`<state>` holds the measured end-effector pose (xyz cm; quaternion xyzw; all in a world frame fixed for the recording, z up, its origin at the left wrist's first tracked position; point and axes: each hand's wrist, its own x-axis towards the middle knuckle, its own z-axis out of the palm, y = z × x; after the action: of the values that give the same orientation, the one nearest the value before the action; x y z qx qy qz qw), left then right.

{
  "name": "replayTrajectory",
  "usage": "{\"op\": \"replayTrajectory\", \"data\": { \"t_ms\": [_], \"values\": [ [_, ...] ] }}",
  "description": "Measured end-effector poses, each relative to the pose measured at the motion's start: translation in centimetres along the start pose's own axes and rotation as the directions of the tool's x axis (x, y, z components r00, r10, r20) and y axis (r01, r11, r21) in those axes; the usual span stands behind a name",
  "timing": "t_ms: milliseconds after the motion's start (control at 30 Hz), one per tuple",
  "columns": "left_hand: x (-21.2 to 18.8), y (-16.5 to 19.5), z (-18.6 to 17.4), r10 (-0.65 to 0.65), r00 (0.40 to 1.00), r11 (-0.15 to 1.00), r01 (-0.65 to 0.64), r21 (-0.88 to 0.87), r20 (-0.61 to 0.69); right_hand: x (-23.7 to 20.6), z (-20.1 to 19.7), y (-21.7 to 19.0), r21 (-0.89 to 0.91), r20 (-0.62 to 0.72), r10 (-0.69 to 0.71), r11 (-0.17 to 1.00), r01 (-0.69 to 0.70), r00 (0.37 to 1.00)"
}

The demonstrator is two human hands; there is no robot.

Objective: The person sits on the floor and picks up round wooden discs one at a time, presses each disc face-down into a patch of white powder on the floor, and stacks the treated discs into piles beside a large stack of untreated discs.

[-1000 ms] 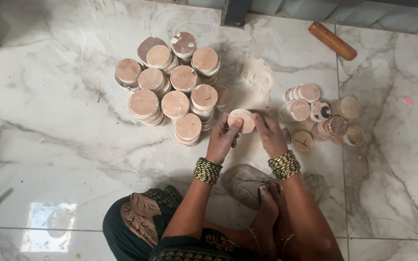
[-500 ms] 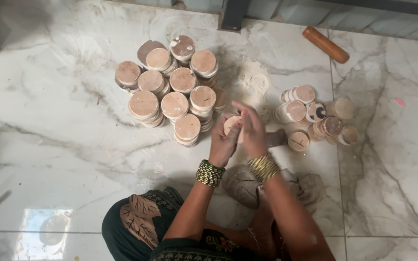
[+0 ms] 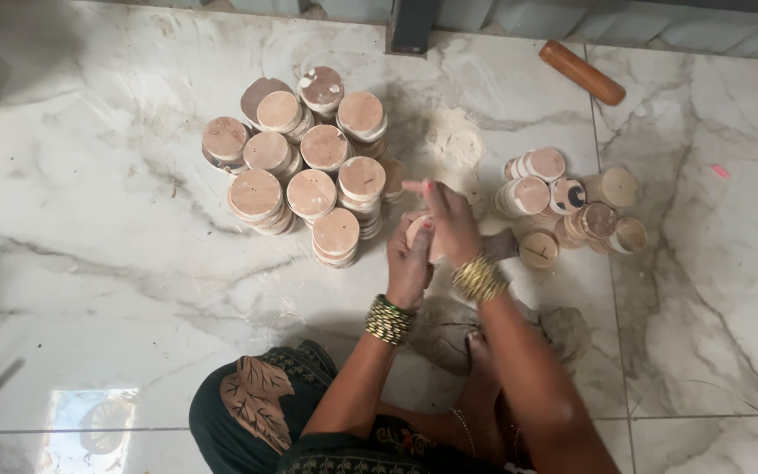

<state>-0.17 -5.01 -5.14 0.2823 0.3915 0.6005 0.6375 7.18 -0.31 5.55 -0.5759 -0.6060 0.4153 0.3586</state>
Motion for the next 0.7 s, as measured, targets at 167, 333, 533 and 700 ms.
{"op": "replayTrajectory", "data": {
  "t_ms": [167,333,533,700],
  "values": [
    [1.3,-1.7,-0.8,-0.012,0.997,0.999,0.008,-0.044,-0.076,-3.7,1.9,0.4,-0.197,-0.204,-0.225,0.963,0.185,0.953],
    [1.9,-2.0,-3.2,0.126,0.992,0.989,-0.128,-0.073,-0.032,-7.1,5.2,3.4,-0.294,-0.222,-0.378,0.905,0.308,0.899],
    [-0.8,1.2,1.1,-0.114,0.981,0.993,0.119,-0.022,0.158,0.9,-2.4,4.5,0.139,0.085,0.005,0.990,-0.017,0.996],
    [0.6,1.2,0.8,-0.166,0.974,0.986,0.166,-0.014,-0.157,-3.1,-0.1,4.1,-0.082,-0.183,-0.231,0.972,0.220,0.955]
  ]
}}
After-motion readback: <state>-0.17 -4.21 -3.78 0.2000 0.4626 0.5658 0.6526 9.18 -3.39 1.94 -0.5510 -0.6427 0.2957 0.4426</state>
